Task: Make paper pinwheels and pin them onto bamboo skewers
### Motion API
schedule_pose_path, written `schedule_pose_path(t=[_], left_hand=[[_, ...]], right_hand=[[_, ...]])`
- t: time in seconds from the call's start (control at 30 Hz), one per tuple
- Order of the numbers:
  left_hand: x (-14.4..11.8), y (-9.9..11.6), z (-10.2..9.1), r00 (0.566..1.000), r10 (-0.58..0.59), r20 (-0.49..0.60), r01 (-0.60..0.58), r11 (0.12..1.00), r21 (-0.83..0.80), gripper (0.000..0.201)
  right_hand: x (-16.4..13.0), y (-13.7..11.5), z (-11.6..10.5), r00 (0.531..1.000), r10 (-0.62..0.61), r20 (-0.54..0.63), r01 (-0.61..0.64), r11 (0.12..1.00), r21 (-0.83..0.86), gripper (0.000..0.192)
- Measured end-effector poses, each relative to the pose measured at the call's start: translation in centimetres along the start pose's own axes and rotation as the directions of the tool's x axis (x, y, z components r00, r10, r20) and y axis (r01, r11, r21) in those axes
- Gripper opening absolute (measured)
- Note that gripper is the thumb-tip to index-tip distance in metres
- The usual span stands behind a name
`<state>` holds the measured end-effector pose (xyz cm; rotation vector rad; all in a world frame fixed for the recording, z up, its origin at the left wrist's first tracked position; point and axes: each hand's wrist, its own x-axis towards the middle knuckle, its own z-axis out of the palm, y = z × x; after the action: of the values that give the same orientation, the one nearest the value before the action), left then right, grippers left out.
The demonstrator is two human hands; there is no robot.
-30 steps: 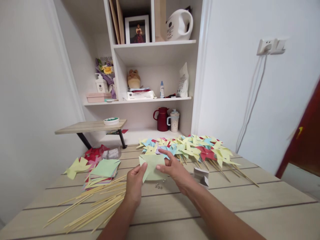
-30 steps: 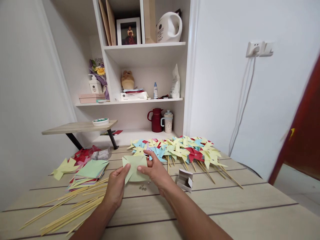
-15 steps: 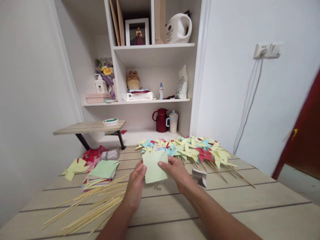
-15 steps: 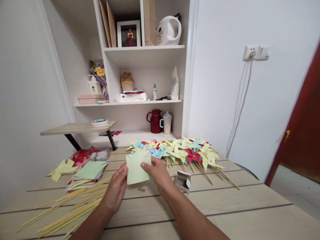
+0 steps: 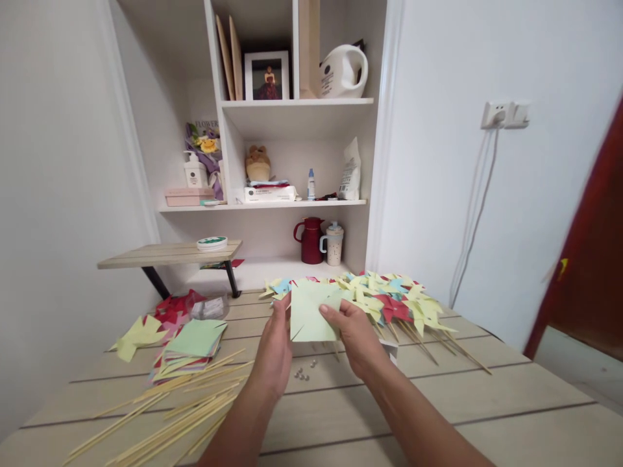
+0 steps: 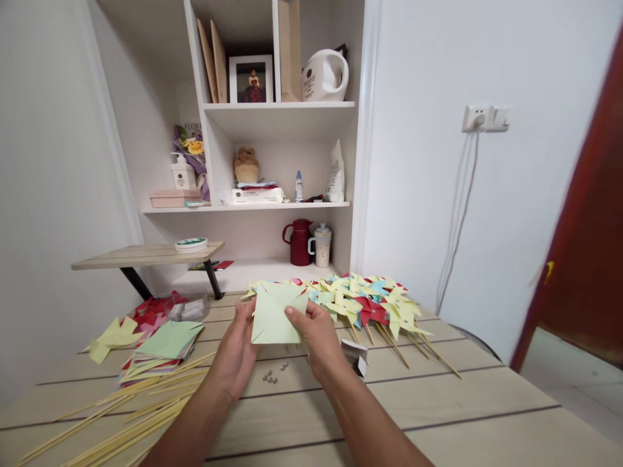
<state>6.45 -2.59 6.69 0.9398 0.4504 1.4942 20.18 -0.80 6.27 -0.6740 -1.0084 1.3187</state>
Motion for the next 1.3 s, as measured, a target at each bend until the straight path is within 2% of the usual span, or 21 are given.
schedule_pose_path(t=[0.13,0.27,0.33,0.43,0.7,0.93,1.2,1.3], left_hand=[[0.6,-1.4,0.7,0.996,-0.079,0.050,0.085,0.989,-0.125,0.062],[0.4,-1.2,-0.4,0.977,-0.120,0.178,0.145,0.980,-0.135,0.061],[0.3,-0.7,-1.0,0.973,-0.109,0.203,0.135,0.983,-0.121,0.061],[0.3,-0.3,-1.4,0.984,-0.083,0.158,0.101,0.989,-0.106,0.060],[-0.2,-1.7,-1.2,0.985,-0.170,-0.005,0.169,0.982,-0.085,0.053],[0.0,-1.8,-1.4,0.979,-0.198,-0.054,0.189,0.973,-0.134,0.050],[0.3,-1.7,-1.8,0.962,-0.267,-0.054,0.252,0.947,-0.201,0.045],[0.3,-1.8,-2.1,0.958,-0.283,-0.056,0.266,0.942,-0.205,0.046]], right_hand=[[-0.2,-1.2,-0.3,1.000,-0.025,-0.006,0.025,1.000,-0.002,0.039],[-0.3,-2.0,-0.9,0.998,-0.065,-0.019,0.062,0.990,-0.129,0.039],[-0.3,-2.2,-1.1,0.996,-0.080,-0.027,0.073,0.976,-0.203,0.038],[-0.3,-2.0,-1.0,0.997,-0.074,-0.016,0.066,0.956,-0.287,0.035],[-0.3,-0.6,-0.2,0.998,0.004,0.057,0.010,0.970,-0.243,0.031],[-0.1,-0.4,-0.2,0.997,0.014,0.080,0.007,0.967,-0.253,0.033],[0.0,-0.6,-0.6,0.998,-0.048,0.041,0.059,0.947,-0.316,0.030],[0.1,-0.8,-0.8,0.998,-0.065,-0.009,0.058,0.939,-0.340,0.029]])
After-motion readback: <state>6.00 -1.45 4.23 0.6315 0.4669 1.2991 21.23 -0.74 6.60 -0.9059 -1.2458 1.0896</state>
